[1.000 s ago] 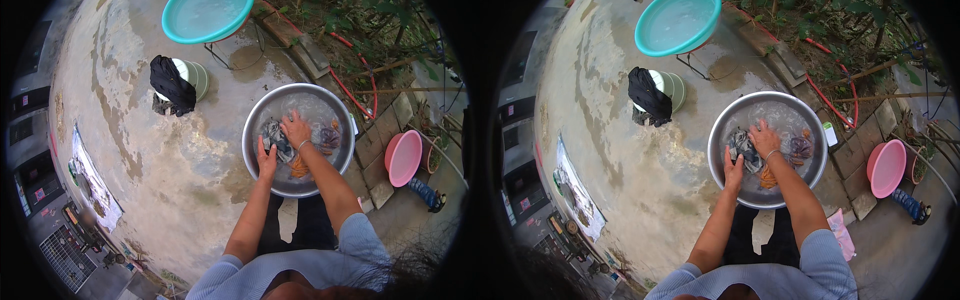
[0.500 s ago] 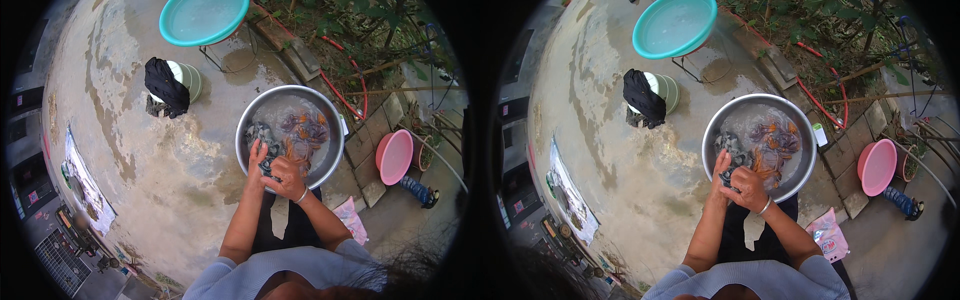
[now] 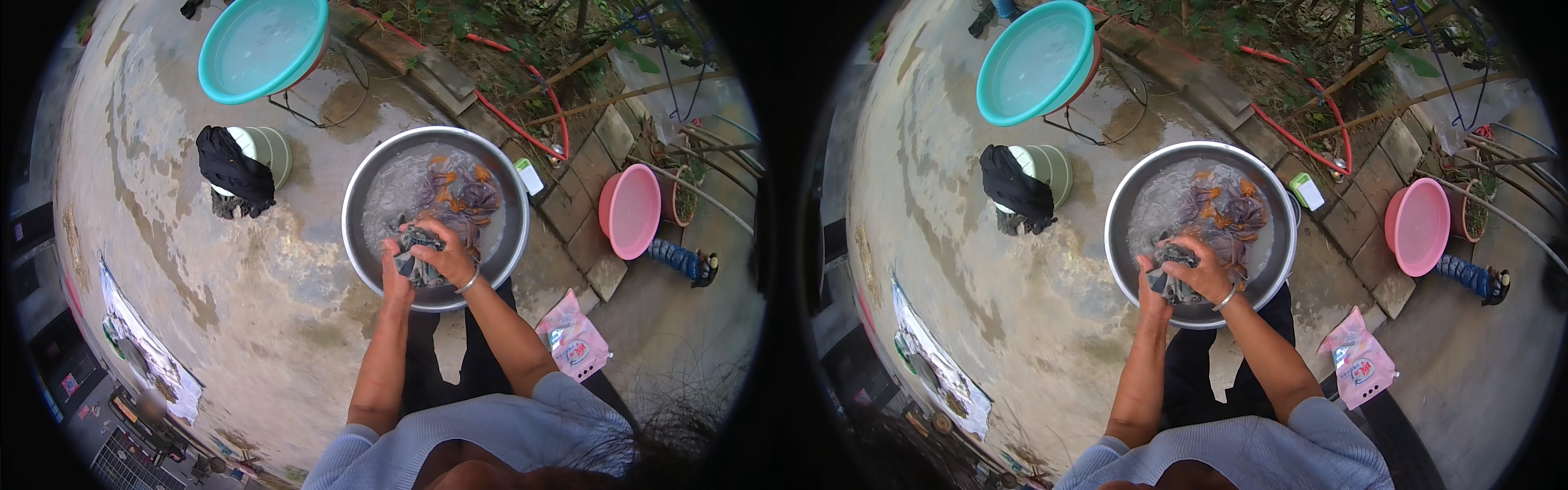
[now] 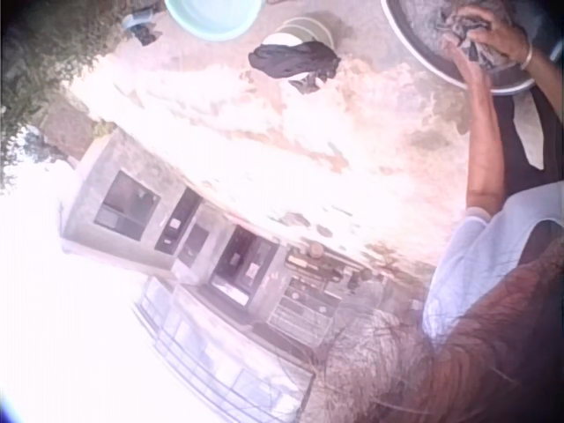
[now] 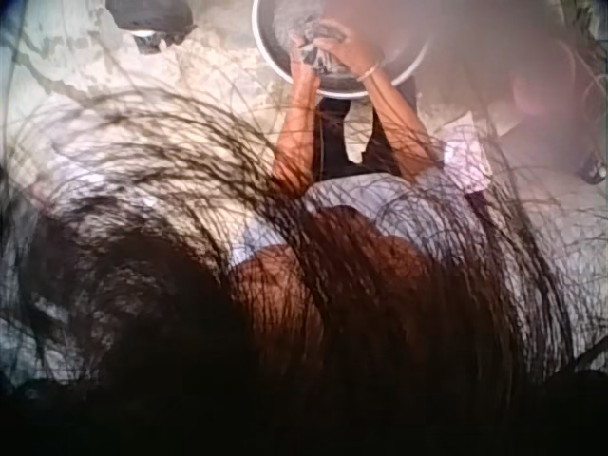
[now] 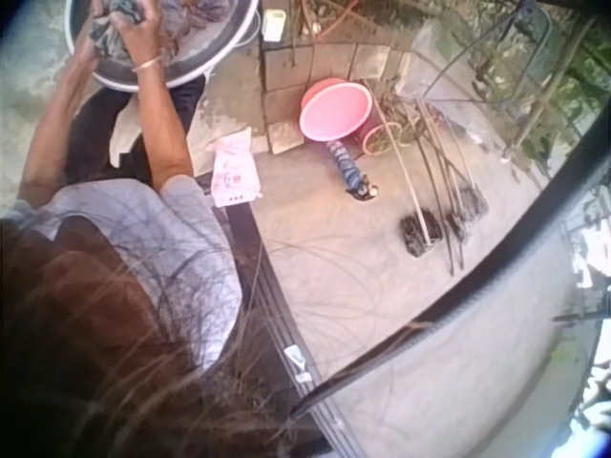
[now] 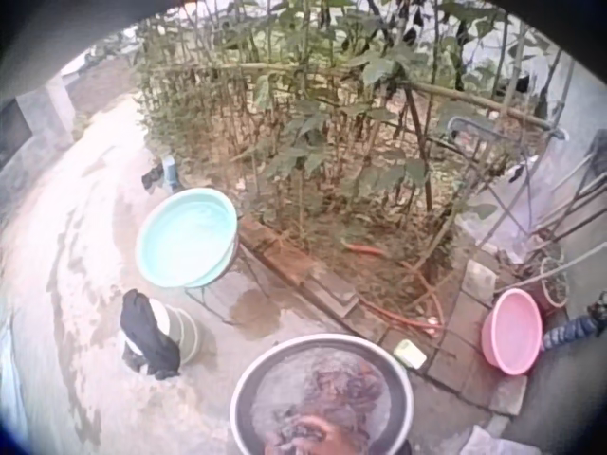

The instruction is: The person washes clothes by hand in a metal basin, applying soap and scrubbing the fabric. They then rinse the clothes in a pink basin and a blue basin before hanging them on a clothesline to dry.

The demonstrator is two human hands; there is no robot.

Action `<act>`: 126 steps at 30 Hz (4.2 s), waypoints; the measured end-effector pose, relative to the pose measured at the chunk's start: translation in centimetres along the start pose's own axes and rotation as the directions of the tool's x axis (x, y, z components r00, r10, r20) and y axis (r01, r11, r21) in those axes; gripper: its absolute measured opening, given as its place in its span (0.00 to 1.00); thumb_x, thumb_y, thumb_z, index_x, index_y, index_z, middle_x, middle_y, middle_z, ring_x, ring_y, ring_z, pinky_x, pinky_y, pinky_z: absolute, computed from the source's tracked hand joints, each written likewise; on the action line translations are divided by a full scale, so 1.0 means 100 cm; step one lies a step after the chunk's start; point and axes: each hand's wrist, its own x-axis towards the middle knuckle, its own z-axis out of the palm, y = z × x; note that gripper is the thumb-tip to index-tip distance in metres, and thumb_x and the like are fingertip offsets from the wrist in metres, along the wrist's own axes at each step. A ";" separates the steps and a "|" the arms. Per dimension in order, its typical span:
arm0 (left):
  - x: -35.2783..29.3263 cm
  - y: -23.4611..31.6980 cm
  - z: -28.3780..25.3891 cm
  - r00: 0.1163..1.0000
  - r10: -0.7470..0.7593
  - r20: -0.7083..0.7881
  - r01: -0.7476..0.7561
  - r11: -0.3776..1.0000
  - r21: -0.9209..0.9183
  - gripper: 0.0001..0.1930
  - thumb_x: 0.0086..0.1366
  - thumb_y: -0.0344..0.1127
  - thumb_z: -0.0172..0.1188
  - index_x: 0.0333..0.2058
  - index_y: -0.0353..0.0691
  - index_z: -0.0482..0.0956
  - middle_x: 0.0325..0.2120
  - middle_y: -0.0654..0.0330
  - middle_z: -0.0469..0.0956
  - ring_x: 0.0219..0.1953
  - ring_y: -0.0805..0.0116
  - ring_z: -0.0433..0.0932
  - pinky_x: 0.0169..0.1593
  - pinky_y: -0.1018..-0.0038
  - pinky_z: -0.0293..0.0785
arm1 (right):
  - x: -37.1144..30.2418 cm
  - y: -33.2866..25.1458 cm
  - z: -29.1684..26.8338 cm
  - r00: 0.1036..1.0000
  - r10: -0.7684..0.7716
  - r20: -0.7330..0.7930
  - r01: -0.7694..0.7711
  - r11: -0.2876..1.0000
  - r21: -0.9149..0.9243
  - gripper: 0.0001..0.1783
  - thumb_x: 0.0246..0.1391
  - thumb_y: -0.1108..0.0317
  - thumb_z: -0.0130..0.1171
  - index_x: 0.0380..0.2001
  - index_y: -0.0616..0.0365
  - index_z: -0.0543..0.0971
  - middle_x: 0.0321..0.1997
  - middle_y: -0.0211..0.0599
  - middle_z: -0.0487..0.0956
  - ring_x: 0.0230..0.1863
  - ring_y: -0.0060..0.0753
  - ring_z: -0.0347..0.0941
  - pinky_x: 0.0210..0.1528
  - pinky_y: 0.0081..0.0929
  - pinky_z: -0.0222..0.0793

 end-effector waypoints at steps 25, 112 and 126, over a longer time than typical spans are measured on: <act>-0.007 0.010 0.037 0.968 0.232 -0.099 -0.218 0.967 0.134 0.22 0.70 0.50 0.47 0.35 0.33 0.74 0.29 0.56 0.73 0.32 0.66 0.72 0.38 0.70 0.70 | -0.014 -0.028 0.040 0.730 -0.564 -0.385 0.324 0.782 -0.532 0.13 0.36 0.71 0.69 0.22 0.58 0.72 0.31 0.38 0.75 0.30 0.42 0.73 0.32 0.31 0.69; -0.023 -0.047 0.006 0.681 0.708 -0.186 -0.290 0.494 0.820 0.15 0.70 0.38 0.48 0.45 0.31 0.73 0.44 0.52 0.72 0.45 0.60 0.72 0.50 0.68 0.66 | 0.012 0.013 -0.096 0.977 -0.147 -0.154 -0.093 0.357 -0.929 0.12 0.55 0.62 0.56 0.33 0.61 0.80 0.41 0.52 0.74 0.40 0.56 0.73 0.42 0.41 0.71; 0.011 -0.084 0.030 0.950 -0.250 -0.186 0.102 0.815 -0.571 0.36 0.65 0.62 0.46 0.64 0.48 0.53 0.64 0.56 0.56 0.65 0.56 0.56 0.60 0.48 0.60 | 0.042 0.036 -0.029 0.995 0.040 0.090 0.058 0.504 -0.862 0.23 0.45 0.61 0.64 0.42 0.62 0.72 0.42 0.62 0.71 0.40 0.60 0.71 0.41 0.43 0.70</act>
